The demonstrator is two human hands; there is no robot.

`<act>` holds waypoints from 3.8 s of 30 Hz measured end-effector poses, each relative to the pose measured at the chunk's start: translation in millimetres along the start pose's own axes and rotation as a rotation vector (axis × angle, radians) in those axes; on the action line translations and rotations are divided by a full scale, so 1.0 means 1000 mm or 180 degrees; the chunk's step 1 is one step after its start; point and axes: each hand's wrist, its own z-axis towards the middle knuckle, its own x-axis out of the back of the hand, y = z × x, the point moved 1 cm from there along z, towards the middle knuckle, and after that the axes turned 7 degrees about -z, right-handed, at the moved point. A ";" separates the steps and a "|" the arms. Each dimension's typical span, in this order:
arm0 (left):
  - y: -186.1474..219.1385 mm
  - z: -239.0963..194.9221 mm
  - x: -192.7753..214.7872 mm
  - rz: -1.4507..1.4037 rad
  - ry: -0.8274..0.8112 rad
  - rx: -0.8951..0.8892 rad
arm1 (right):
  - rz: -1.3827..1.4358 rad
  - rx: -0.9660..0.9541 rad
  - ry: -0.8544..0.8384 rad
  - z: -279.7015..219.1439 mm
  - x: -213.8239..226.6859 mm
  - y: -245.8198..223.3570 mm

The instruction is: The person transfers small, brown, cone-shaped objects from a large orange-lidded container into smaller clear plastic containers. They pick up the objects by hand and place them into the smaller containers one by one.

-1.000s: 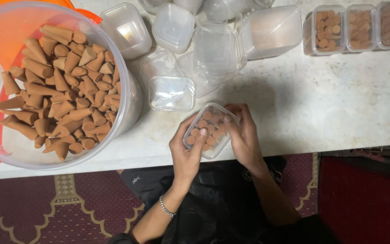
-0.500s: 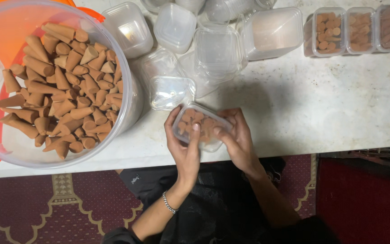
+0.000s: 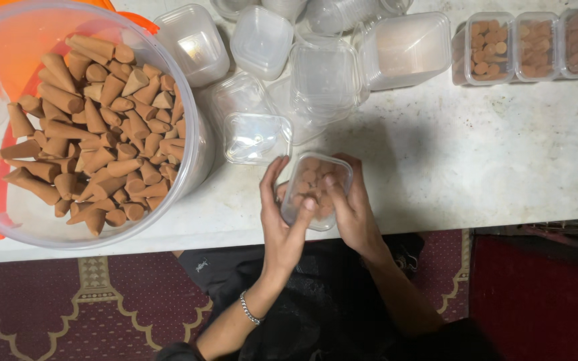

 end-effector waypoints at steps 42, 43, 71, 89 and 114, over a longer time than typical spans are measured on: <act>0.014 0.027 0.003 0.0214 -0.0186 -0.0190 | -0.0131 0.0066 -0.0313 -0.004 0.011 0.004; 0.011 0.027 0.003 0.0207 -0.0200 -0.0209 | -0.0138 0.0083 -0.0298 -0.006 0.012 0.006; -0.021 0.071 -0.151 0.0170 -0.1151 -0.0591 | -0.1477 0.0974 0.3129 -0.006 0.119 0.058; -0.075 0.189 -0.300 0.1304 -0.1603 -0.1211 | -0.1200 0.0759 0.2895 0.084 0.239 0.058; -0.066 0.201 -0.309 0.1673 -0.1551 -0.1751 | -0.2455 0.0490 0.2969 0.098 0.244 0.081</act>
